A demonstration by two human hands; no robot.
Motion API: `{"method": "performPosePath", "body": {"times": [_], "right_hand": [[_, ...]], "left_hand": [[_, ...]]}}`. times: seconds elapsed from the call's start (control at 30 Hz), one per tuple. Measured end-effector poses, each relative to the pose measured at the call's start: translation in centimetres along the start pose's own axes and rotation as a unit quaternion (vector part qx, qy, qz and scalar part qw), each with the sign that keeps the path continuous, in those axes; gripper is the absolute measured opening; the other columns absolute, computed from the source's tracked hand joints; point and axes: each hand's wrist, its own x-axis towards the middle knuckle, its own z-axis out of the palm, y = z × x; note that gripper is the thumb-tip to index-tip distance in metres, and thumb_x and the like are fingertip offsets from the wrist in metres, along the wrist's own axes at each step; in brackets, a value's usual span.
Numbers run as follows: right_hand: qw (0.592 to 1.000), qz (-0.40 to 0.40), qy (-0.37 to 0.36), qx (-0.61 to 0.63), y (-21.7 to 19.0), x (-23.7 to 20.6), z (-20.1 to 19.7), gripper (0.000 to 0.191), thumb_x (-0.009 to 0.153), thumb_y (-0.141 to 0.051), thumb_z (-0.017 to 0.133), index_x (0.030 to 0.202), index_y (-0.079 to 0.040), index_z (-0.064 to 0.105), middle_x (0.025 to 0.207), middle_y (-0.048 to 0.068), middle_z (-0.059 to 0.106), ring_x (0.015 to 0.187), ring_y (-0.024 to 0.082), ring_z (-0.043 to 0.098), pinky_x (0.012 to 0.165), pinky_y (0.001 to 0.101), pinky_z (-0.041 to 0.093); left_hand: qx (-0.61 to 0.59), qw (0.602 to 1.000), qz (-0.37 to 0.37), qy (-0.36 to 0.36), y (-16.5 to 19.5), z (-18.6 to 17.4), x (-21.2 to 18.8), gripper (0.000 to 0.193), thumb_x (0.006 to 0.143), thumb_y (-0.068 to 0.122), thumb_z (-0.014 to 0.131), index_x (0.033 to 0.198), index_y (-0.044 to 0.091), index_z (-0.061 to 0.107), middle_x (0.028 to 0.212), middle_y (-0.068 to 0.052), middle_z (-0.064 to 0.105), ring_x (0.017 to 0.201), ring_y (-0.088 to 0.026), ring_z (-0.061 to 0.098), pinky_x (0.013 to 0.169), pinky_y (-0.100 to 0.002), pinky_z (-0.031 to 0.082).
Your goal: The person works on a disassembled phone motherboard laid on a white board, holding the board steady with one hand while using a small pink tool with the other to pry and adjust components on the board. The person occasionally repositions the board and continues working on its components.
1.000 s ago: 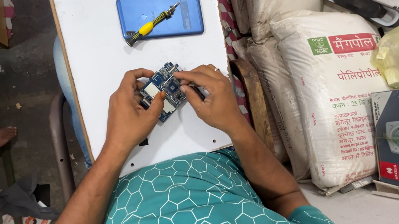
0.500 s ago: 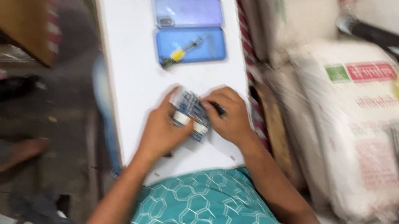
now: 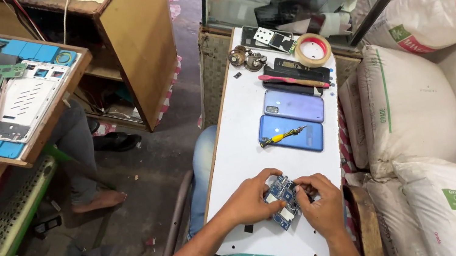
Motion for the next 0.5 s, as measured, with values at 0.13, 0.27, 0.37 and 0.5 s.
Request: {"method": "performPosePath", "body": {"times": [0.13, 0.27, 0.37, 0.5], "right_hand": [[1.000, 0.011, -0.001, 0.007, 0.06, -0.05, 0.08, 0.016, 0.081, -0.001, 0.071, 0.095, -0.003, 0.077, 0.081, 0.006, 0.070, 0.066, 0.012, 0.065, 0.061, 0.0258, 0.052], [0.999, -0.040, 0.034, 0.014, 0.40, -0.22, 0.12, 0.014, 0.082, 0.001, 0.070, 0.095, -0.001, 0.075, 0.083, 0.006, 0.069, 0.068, 0.012, 0.065, 0.063, 0.0258, 0.052], [0.996, -0.065, 0.051, 0.021, 0.64, -0.34, 0.02, 0.014, 0.083, 0.002, 0.069, 0.096, -0.001, 0.074, 0.086, 0.007, 0.069, 0.071, 0.013, 0.064, 0.065, 0.0259, 0.051], [0.996, -0.073, 0.047, 0.027, 0.68, -0.59, -0.21, 0.012, 0.085, 0.002, 0.070, 0.096, -0.001, 0.074, 0.088, 0.007, 0.070, 0.073, 0.013, 0.063, 0.066, 0.0257, 0.051]], "left_hand": [[-0.004, 1.000, 0.005, -0.029, -0.34, -0.43, -0.20, 0.071, 0.084, 0.018, 0.078, 0.144, 0.008, 0.042, 0.071, -0.011, 0.072, 0.057, -0.015, 0.068, 0.051, -0.028, 0.048], [0.009, 1.000, 0.002, -0.022, -0.49, -0.35, -0.40, 0.072, 0.086, 0.021, 0.079, 0.145, 0.008, 0.040, 0.072, -0.011, 0.073, 0.056, -0.014, 0.065, 0.050, -0.028, 0.045], [0.021, 1.000, -0.009, -0.016, -0.59, -0.23, -0.41, 0.075, 0.085, 0.023, 0.081, 0.145, 0.008, 0.038, 0.071, -0.012, 0.073, 0.056, -0.014, 0.064, 0.050, -0.028, 0.044], [-0.006, 1.000, -0.002, -0.007, -0.68, 0.14, -0.39, 0.077, 0.084, 0.024, 0.080, 0.145, 0.007, 0.036, 0.074, -0.011, 0.074, 0.057, -0.013, 0.067, 0.049, -0.028, 0.046]]}}
